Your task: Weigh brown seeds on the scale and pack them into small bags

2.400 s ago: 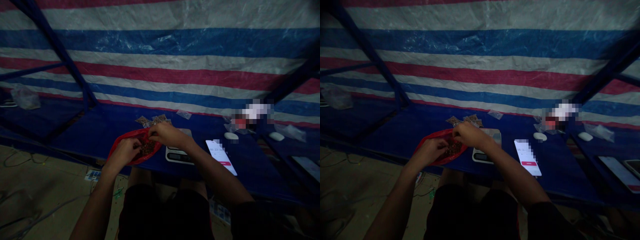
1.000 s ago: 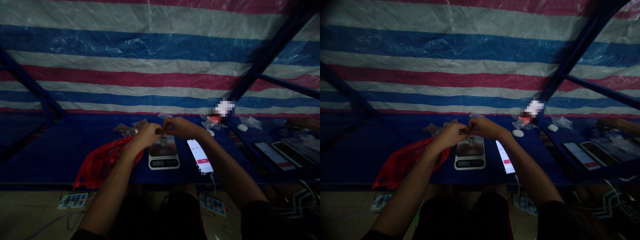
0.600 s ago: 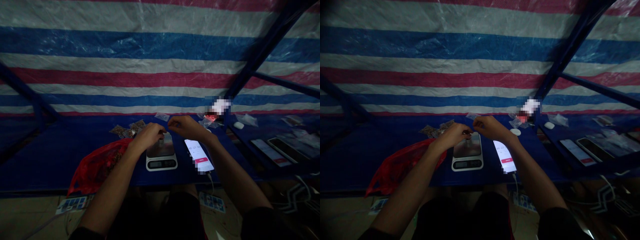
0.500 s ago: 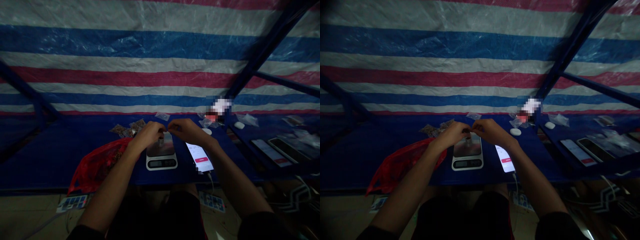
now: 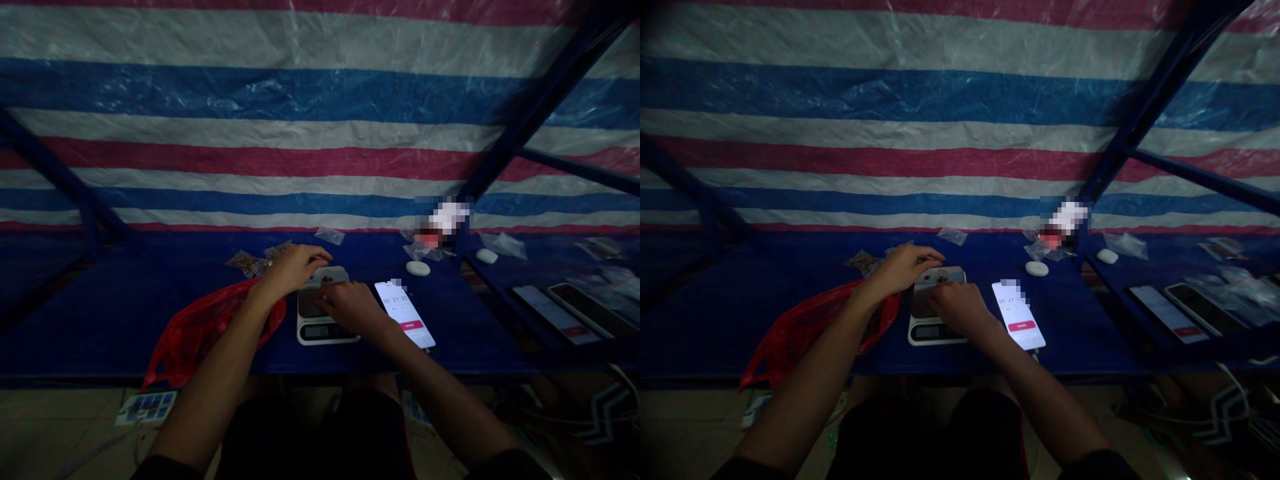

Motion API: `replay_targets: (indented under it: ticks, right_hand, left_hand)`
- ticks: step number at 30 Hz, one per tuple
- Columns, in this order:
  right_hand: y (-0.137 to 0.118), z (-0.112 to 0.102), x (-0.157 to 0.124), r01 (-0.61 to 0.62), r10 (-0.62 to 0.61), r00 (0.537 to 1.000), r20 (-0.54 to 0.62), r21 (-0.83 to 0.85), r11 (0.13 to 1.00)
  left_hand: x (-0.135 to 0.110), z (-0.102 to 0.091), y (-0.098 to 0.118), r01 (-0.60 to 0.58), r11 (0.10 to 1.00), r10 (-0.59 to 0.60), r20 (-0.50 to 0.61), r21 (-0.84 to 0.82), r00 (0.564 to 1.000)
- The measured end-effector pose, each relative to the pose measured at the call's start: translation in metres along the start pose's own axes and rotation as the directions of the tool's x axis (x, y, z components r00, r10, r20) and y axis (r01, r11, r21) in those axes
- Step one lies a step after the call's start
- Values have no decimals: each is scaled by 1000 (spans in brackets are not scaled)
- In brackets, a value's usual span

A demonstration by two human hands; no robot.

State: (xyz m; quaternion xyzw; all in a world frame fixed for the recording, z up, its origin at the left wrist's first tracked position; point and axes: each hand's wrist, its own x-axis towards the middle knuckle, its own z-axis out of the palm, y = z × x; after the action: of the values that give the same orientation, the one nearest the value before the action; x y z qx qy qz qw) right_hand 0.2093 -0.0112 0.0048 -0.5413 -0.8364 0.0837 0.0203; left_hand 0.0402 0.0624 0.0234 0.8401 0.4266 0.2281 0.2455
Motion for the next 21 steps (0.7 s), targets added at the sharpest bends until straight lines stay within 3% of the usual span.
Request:
replay_targets:
  ticks: [4,7,10,16,19,21]
  right_hand:
    - [8,-7,-3,0,2,1000,-24,55,999]
    - [18,-15,-3,-40,58,987,-152,118,992]
    - [26,-19,0,-52,84,970,-227,143,988]
    - [36,-14,-8,30,84,945,-317,339,940]
    - [31,-8,-17,94,85,924,-373,435,895]
    - [22,-2,-21,160,25,932,-362,471,867]
  left_hand:
    - [-4,2,-20,89,964,-93,6,249,996]
    - [-7,8,-26,122,918,-156,61,376,986]
    - [-9,10,-22,111,924,-140,52,365,989]
    - [-7,10,-5,-93,978,94,4,186,996]
    - [-15,5,5,-75,973,72,20,217,997]
    - [-34,-10,10,-24,967,30,-19,254,999]
